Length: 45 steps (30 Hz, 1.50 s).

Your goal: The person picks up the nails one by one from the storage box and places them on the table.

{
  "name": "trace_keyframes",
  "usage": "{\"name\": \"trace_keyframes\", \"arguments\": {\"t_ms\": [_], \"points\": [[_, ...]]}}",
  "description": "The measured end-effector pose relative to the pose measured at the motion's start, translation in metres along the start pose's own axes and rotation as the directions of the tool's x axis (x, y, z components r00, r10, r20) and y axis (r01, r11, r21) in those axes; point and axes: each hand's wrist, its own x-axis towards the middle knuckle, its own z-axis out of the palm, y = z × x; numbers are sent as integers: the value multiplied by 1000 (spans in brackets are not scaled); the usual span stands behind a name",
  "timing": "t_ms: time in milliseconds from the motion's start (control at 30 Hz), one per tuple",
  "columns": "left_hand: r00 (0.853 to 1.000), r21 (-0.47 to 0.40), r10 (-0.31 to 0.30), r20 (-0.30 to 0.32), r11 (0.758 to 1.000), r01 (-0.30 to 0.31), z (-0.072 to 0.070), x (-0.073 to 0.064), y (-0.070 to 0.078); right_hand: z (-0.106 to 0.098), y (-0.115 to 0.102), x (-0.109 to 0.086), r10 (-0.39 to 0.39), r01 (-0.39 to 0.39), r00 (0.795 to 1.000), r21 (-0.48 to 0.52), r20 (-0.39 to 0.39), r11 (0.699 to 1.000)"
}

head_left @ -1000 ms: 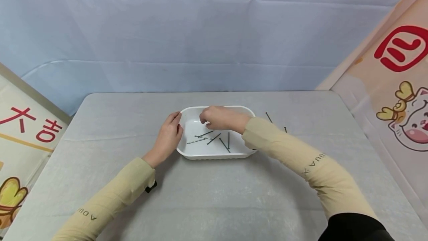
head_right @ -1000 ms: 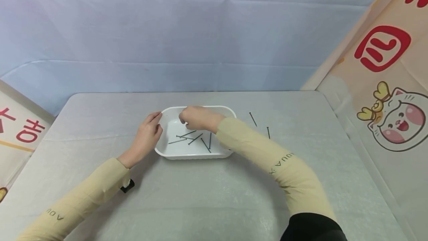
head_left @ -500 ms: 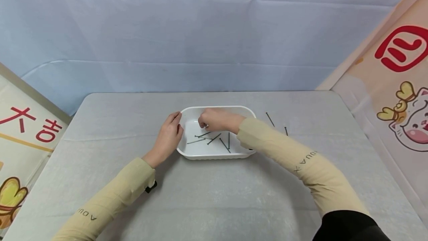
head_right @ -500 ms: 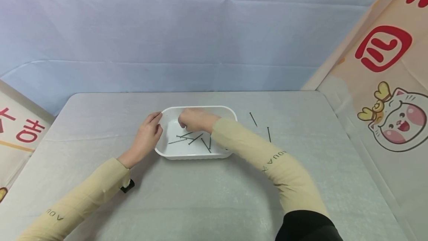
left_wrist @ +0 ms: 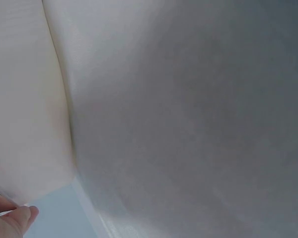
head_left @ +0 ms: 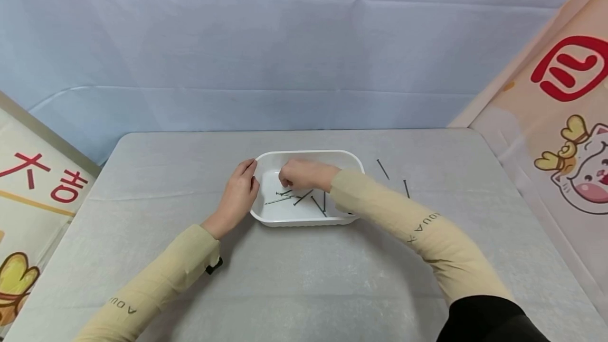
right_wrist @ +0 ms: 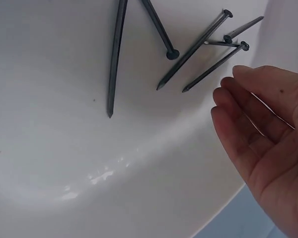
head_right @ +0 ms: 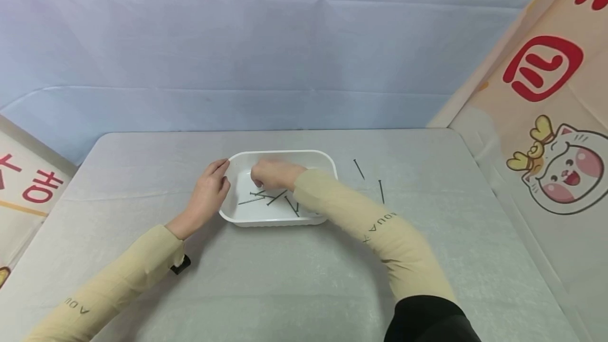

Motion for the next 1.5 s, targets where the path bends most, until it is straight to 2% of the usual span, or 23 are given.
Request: {"name": "trace_keyframes", "arguments": {"t_ms": [467, 700, 900, 1033, 1267, 1500], "points": [[1000, -6, 3, -8, 1000, -3, 0, 0, 0, 6, -1, 6, 59, -58, 998, -28, 36, 998], [1000, -9, 4, -14, 1000, -4, 0, 0, 1, 8, -3, 7, 44, -42, 999, -48, 25, 998], [1000, -11, 2, -10, 1000, -2, 0, 1, 2, 6, -4, 6, 79, -77, 995, -38, 55, 996], [1000, -10, 0, -7, 1000, 0, 0, 0, 2, 7, -3, 6, 69, -67, 996, -34, 48, 997], [1000, -9, 7, -16, 1000, -7, 1, 0, 0, 3, 0, 2, 44, -44, 999, -36, 14, 998], [1000, -4, -3, -4, 1000, 3, 0, 0, 0, -6, -2, -5, 72, -71, 997, -31, 27, 997]]}}
